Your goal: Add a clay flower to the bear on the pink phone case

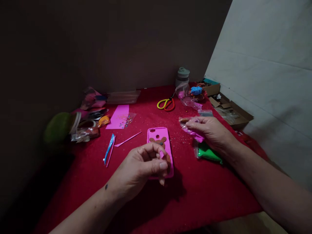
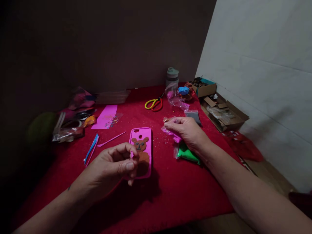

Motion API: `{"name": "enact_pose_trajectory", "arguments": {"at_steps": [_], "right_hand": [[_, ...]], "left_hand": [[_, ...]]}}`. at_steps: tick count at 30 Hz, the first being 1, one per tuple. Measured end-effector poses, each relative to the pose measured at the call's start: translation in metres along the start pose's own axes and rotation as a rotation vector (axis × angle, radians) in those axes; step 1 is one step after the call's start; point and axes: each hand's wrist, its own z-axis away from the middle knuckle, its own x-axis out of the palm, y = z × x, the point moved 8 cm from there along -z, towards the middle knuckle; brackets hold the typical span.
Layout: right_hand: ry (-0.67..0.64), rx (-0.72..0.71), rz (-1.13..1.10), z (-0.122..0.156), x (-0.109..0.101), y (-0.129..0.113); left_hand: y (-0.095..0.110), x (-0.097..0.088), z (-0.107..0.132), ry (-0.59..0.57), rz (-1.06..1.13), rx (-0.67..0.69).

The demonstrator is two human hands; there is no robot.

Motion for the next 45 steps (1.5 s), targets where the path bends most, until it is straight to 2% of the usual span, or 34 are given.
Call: {"name": "enact_pose_trajectory", "arguments": {"at_steps": [6, 11, 13, 16, 19, 27, 38, 45], "right_hand": [[0.126, -0.18, 0.419, -0.01, -0.011, -0.008], [0.282, -0.422, 0.602, 0.007, -0.009, -0.035], [0.289, -0.498, 0.623, 0.016, -0.005, -0.043], [0.219, -0.562, 0.625, 0.023, 0.004, -0.047], [0.177, -0.603, 0.611, 0.026, 0.008, -0.046], [0.185, -0.655, 0.574, 0.036, 0.012, -0.054], [0.117, -0.714, 0.566, 0.043, 0.021, -0.056], [0.109, -0.744, 0.571, 0.045, 0.023, -0.057]], "left_hand": [[0.001, 0.001, 0.003, 0.056, -0.064, -0.03], [0.001, -0.003, 0.003, 0.082, -0.114, -0.035], [0.001, -0.004, 0.003, 0.085, -0.129, -0.031], [0.001, -0.005, 0.004, 0.088, -0.139, -0.043], [-0.001, -0.005, 0.005, 0.093, -0.131, -0.062], [0.0, -0.004, 0.003, 0.07, -0.042, -0.063], [-0.001, 0.005, 0.0, -0.102, 0.111, -0.004], [0.004, 0.008, 0.0, -0.136, 0.127, 0.021]]}}
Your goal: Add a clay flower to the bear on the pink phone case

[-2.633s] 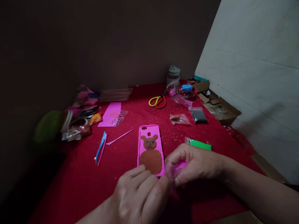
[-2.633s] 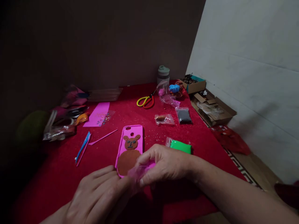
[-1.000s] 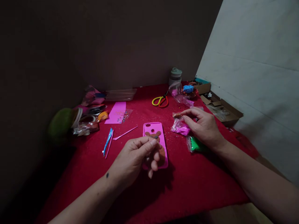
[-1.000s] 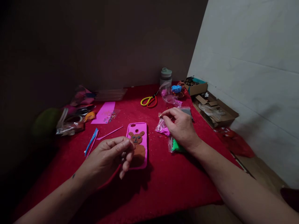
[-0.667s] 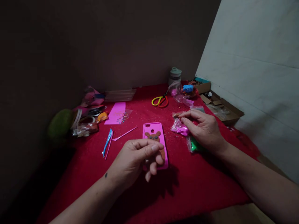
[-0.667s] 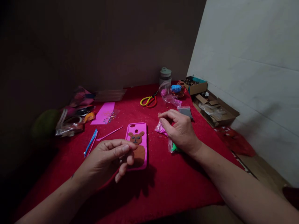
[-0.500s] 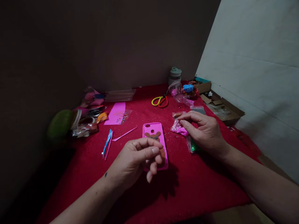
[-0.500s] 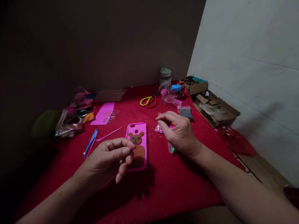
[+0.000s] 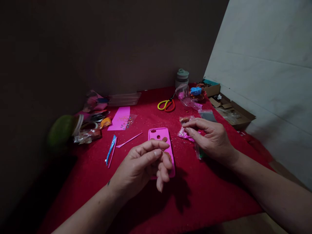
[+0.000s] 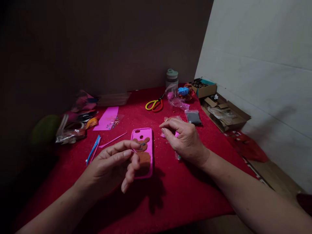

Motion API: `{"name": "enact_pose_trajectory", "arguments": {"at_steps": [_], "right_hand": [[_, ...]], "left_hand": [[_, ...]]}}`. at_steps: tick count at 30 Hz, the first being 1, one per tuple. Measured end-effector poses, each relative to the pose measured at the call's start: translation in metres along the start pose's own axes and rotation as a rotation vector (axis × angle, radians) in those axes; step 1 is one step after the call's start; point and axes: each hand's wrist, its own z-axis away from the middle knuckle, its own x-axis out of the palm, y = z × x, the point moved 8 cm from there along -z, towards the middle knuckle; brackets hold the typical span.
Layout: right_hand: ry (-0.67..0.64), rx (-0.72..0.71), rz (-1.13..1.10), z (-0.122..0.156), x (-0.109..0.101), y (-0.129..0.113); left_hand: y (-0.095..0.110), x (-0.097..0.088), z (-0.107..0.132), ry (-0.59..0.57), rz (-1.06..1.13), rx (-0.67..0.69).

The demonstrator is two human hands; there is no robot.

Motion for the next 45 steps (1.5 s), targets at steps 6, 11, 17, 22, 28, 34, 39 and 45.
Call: {"name": "enact_pose_trajectory", "arguments": {"at_steps": [6, 11, 17, 22, 28, 34, 39, 45], "right_hand": [[0.004, -0.03, 0.019, 0.001, 0.001, -0.002], [-0.001, -0.054, 0.021, 0.002, 0.002, -0.004], [-0.013, -0.072, 0.027, 0.002, 0.002, -0.008], [-0.017, -0.075, 0.034, 0.003, 0.002, -0.009], [-0.027, -0.097, 0.035, 0.004, 0.003, -0.01], [-0.034, -0.147, 0.016, 0.005, 0.005, -0.013], [-0.046, -0.157, 0.008, 0.005, 0.007, -0.014], [-0.051, -0.164, 0.009, 0.004, 0.008, -0.015]], "left_hand": [[-0.005, -0.003, 0.001, 0.019, -0.04, -0.031], [-0.006, -0.006, 0.003, 0.067, -0.077, -0.053], [-0.004, -0.008, 0.004, 0.116, -0.092, -0.03], [0.0, -0.008, 0.005, 0.145, -0.139, -0.018], [-0.003, -0.008, 0.002, 0.15, -0.139, -0.014], [-0.009, -0.011, 0.002, 0.144, -0.126, -0.048], [-0.004, -0.015, 0.003, 0.188, -0.111, -0.025], [0.002, -0.016, 0.0, 0.205, -0.1, 0.039]]}}
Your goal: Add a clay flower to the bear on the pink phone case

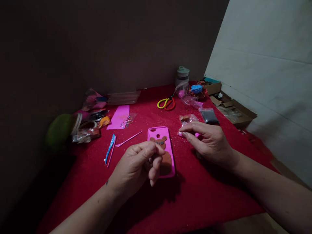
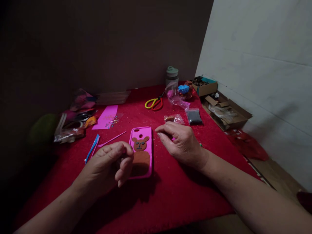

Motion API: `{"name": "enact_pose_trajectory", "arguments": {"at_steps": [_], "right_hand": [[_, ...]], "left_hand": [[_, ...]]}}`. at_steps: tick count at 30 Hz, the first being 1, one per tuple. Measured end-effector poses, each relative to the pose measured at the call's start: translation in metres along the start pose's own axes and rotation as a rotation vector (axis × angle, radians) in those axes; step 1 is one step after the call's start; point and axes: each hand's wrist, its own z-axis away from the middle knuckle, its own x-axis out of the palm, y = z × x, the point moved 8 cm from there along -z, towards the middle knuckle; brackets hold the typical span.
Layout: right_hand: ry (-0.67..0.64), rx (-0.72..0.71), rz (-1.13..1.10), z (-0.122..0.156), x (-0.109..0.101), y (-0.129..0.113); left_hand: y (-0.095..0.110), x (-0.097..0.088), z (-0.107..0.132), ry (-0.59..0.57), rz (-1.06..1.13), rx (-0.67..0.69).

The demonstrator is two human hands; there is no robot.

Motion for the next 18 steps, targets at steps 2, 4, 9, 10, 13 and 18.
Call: {"name": "enact_pose_trajectory", "arguments": {"at_steps": [2, 4, 9, 10, 13, 18], "right_hand": [[-0.001, -0.003, 0.001, 0.0, 0.0, -0.001], [-0.003, -0.009, 0.003, 0.0, -0.001, -0.002], [-0.001, -0.022, 0.012, 0.0, -0.001, -0.003], [-0.001, -0.024, 0.013, 0.0, -0.001, -0.003], [-0.007, -0.026, 0.014, 0.0, -0.001, -0.004], [-0.015, -0.022, 0.011, 0.0, 0.0, -0.003]], "left_hand": [[0.0, -0.001, -0.001, 0.007, 0.006, 0.009], [0.0, -0.001, -0.001, 0.01, 0.009, 0.005], [-0.004, 0.002, 0.001, -0.008, 0.011, -0.03], [-0.005, 0.004, 0.001, -0.02, 0.011, -0.031], [-0.006, 0.008, 0.002, -0.077, 0.015, -0.03], [-0.006, 0.013, 0.003, -0.185, 0.059, -0.028]]}}
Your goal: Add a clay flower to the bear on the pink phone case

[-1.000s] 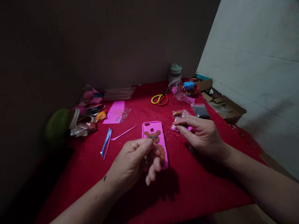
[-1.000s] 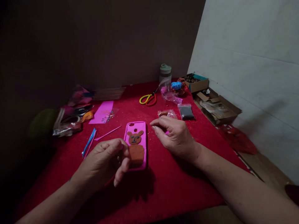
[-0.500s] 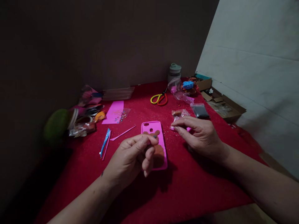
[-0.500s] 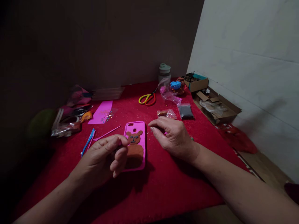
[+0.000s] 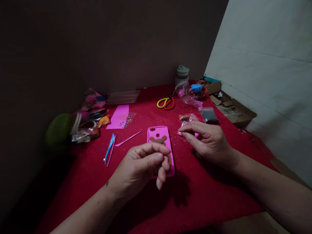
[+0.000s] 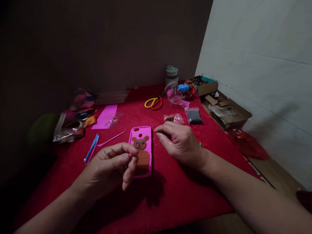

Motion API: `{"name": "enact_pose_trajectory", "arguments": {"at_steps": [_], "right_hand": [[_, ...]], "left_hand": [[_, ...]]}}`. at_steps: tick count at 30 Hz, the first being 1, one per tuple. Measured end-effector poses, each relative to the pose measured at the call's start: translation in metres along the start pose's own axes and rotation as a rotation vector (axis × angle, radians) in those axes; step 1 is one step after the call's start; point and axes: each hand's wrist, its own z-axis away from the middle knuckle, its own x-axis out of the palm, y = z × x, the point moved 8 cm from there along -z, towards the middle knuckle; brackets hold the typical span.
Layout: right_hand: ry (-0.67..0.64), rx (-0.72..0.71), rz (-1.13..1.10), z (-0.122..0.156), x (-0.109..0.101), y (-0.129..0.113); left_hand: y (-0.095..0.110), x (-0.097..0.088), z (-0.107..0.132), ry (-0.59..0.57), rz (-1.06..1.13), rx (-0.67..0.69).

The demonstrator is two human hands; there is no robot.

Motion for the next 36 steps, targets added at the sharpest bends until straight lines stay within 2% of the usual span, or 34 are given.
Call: {"name": "enact_pose_trajectory", "arguments": {"at_steps": [11, 14, 16, 21, 23, 28, 36], "right_hand": [[0.008, -0.003, -0.004, 0.001, -0.002, 0.0], [0.01, 0.0, 0.005, 0.001, -0.002, 0.001], [0.013, 0.006, 0.013, 0.001, -0.002, 0.002], [0.022, 0.011, 0.027, 0.0, -0.004, 0.001], [0.023, 0.011, 0.029, -0.001, -0.004, 0.001], [0.021, 0.003, 0.016, -0.001, -0.003, 0.001], [0.021, 0.01, 0.006, 0.001, -0.003, 0.003]], "left_hand": [[0.003, 0.01, 0.001, -0.137, 0.09, 0.028], [0.006, 0.01, 0.001, -0.144, 0.094, 0.016], [0.01, 0.006, 0.001, -0.106, 0.066, 0.011], [0.026, -0.016, 0.001, 0.151, -0.069, 0.069], [0.031, -0.019, 0.001, 0.199, -0.09, 0.087], [0.032, -0.021, 0.001, 0.232, -0.113, 0.101], [0.027, -0.018, 0.0, 0.203, -0.091, 0.07]]}}
